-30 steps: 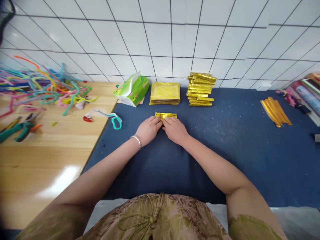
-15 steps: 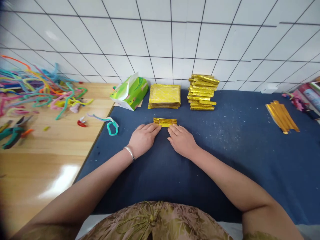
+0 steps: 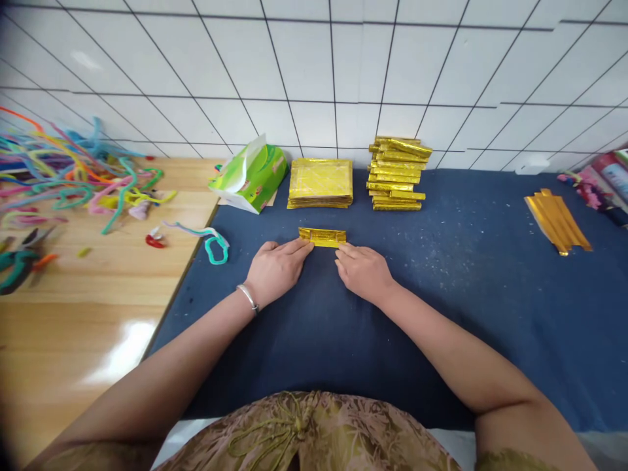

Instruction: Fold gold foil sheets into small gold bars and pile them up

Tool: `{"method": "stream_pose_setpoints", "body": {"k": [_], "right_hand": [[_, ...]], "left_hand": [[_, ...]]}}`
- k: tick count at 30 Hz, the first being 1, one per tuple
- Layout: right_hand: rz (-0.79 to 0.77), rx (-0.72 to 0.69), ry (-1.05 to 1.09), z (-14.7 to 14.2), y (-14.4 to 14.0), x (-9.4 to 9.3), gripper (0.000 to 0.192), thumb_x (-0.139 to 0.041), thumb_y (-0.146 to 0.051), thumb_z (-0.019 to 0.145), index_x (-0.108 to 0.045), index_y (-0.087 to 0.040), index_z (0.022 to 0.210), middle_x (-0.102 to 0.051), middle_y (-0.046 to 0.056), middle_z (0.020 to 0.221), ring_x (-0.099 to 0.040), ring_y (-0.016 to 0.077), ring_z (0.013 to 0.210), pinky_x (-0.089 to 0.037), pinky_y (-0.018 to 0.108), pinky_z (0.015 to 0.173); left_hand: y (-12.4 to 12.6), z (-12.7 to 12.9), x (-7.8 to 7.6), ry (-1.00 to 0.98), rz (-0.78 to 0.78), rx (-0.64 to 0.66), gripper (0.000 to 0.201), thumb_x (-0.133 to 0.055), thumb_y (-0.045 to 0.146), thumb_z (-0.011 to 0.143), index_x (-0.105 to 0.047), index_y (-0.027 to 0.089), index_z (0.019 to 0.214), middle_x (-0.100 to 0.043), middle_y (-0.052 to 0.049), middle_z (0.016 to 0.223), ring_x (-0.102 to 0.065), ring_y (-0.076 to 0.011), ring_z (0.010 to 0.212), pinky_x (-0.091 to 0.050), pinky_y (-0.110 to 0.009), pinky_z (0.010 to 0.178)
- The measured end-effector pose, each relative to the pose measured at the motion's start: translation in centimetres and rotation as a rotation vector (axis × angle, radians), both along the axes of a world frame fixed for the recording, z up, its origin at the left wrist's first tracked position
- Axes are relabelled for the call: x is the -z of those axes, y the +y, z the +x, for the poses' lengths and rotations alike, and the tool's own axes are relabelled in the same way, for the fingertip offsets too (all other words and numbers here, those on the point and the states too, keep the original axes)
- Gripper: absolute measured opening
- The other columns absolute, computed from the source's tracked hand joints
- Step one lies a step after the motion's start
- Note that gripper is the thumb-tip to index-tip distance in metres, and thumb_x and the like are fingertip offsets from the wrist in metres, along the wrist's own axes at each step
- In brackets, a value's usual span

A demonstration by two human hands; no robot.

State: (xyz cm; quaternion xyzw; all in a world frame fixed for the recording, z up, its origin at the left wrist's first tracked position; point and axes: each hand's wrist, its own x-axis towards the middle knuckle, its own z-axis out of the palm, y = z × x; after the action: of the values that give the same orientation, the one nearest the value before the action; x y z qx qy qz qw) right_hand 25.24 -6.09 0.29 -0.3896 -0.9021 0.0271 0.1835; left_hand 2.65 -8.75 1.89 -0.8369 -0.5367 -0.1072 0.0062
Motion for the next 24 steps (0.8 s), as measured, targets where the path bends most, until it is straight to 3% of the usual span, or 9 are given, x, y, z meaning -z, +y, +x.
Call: {"method": "stream_pose_setpoints", "body": {"k": [9, 24], "right_hand": [[0.030, 0.016, -0.015, -0.9, 0.3, 0.1, 0.030, -0.040, -0.027, 0.093, -0.067, -0.017, 0.105, -0.067, 0.009, 0.112, -0.058, 0.0226, 0.103, -0.041, 0.039, 0.093], [0.086, -0.003, -0.067, -1.3, -0.9, -0.6, 0.030, -0.038, -0.024, 0.093, -0.062, -0.015, 0.108, -0.063, 0.013, 0.107, -0.051, 0.0248, 0.105, -0.039, 0.040, 0.090]], "left_hand": [[0.1, -0.6, 0.4, -0.057, -0.013, -0.004, 0.033, -0.039, 0.026, 0.094, -0.055, 0.023, 0.123, -0.060, -0.008, 0.126, -0.058, -0.0210, 0.111, -0.035, -0.038, 0.089], [-0.7, -0.6, 0.5, -0.069, -0.013, -0.018, 0.035, -0.043, 0.034, 0.093, -0.055, 0.025, 0.125, -0.058, -0.008, 0.129, -0.053, -0.0215, 0.117, -0.035, -0.038, 0.094]]}}
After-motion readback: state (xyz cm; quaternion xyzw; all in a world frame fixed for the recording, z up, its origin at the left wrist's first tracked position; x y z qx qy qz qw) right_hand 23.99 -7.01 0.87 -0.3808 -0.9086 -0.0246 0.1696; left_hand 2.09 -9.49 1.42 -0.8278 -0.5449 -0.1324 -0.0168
